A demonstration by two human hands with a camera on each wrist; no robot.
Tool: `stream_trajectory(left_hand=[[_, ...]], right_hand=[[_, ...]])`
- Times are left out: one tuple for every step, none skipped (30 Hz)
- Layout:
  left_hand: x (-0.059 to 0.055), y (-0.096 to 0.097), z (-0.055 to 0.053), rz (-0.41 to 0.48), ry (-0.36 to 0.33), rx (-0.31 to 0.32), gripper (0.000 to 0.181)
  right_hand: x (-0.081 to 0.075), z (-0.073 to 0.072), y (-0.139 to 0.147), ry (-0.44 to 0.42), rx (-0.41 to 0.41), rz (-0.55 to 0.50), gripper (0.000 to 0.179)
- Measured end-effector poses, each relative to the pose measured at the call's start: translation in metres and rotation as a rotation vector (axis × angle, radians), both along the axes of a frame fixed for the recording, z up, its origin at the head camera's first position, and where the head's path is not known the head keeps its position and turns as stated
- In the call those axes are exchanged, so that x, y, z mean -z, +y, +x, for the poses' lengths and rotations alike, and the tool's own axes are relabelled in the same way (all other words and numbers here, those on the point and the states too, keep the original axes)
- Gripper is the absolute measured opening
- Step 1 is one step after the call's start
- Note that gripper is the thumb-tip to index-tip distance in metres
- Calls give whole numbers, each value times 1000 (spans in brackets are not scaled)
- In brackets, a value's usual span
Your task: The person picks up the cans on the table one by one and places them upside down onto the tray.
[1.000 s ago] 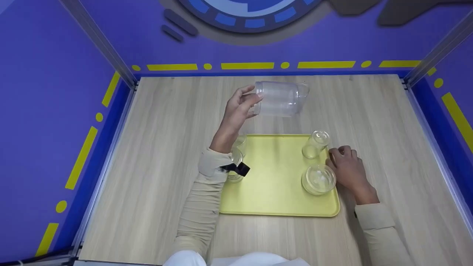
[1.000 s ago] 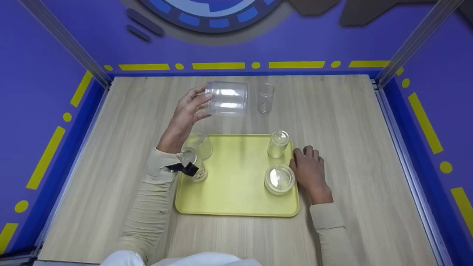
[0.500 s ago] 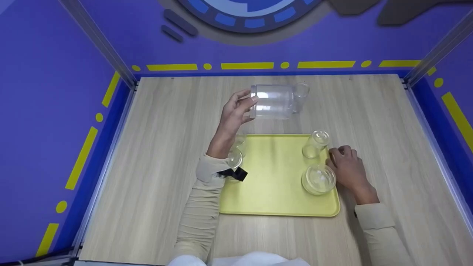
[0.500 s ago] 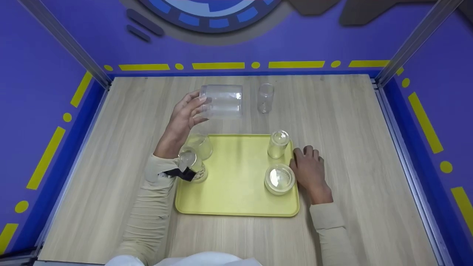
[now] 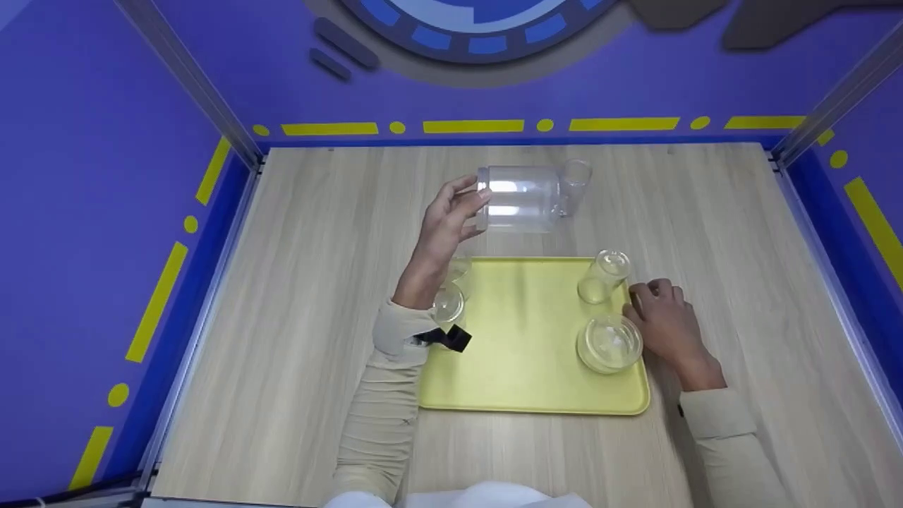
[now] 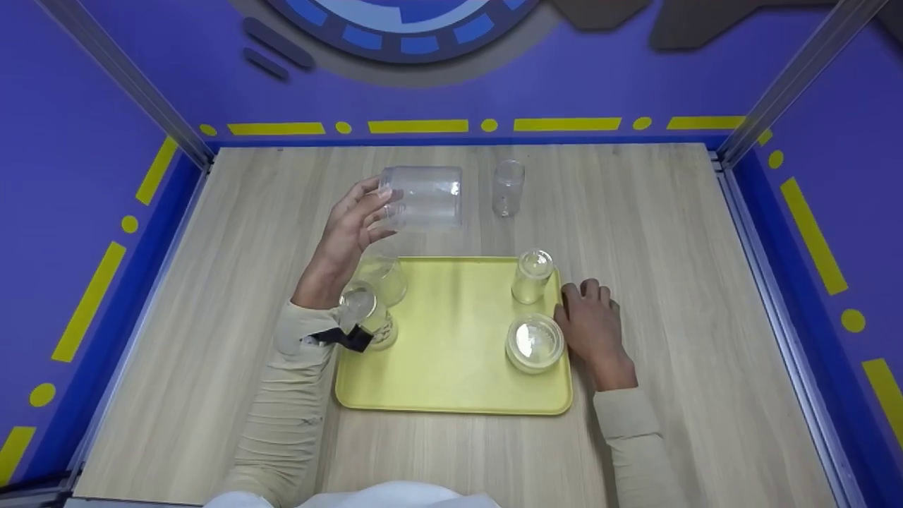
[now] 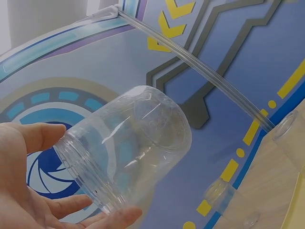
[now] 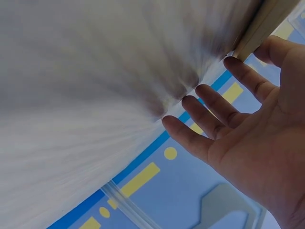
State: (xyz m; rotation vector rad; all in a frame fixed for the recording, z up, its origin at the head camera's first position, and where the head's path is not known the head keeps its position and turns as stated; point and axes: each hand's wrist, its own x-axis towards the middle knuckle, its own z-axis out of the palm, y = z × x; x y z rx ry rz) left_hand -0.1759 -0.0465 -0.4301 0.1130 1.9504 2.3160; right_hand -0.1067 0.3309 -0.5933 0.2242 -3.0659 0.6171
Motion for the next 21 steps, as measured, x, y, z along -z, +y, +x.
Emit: stream_trajectory(left_hand=[[0, -1, 0, -3, 2, 1, 63], [1, -1, 1, -5, 3, 0, 63], [1, -2, 1, -8, 3, 0, 63], [0, -2, 1, -7, 2, -1, 63], [0, -2, 2, -5, -1, -2, 64], [0, -3, 2, -2, -4, -2, 64], [0, -3, 2, 1, -6, -4, 64], [0, -4, 2, 3, -8, -5, 64], [0, -4, 3, 5, -9, -5, 64], [0, -4, 3, 7, -10, -6, 64], [-1, -4, 3, 6, -9, -8, 64], [-1, -4, 3, 6, -8, -9, 64], [-1, -4, 3, 4, -7, -11, 64], [-1, -4, 3, 1, -6, -12, 64], [-1, -4, 3, 2, -6, -13, 65], [-1, -4, 3, 3, -6, -16, 65], [0, -4, 3, 5, -6, -17, 65], [0, -5, 3, 9, -8, -18, 64], [0, -5, 4, 12, -8, -18, 64], [0, -5, 4, 15, -9, -19, 64], [0, -5, 4, 18, -10, -20, 64]], right_hand=[[0, 0, 0, -1, 1, -2, 35], [0, 0, 0, -6, 2, -6, 36], [-1, 0, 1, -11, 4, -10, 36], [-1, 0, 1, -17, 5, -14, 37], [-1, 0, 1, -23, 7, -18, 38], [-2, 0, 1, -29, 7, -23, 39], [-2, 0, 2, -35, 8, -29, 40], [-2, 0, 2, -39, 9, -37, 41], [-3, 0, 3, -40, 12, -45, 42], [-3, 0, 3, -41, 15, -52, 42], [-4, 0, 4, -41, 18, -59, 43], [-4, 0, 4, -38, 22, -68, 44], [-5, -1, 4, -37, 27, -78, 44], [-5, -1, 4, -35, 33, -89, 45], [-6, -1, 3, -36, 41, -103, 46], [-7, -1, 3, -37, 49, -120, 48], [-8, -1, 2, -37, 61, -143, 49], [-10, -1, 2, -38, 73, -166, 51], [-11, -1, 1, -36, 87, -190, 53], [-13, -1, 0, -29, 101, -213, 54], [-15, -1, -1, -19, 116, -239, 55]])
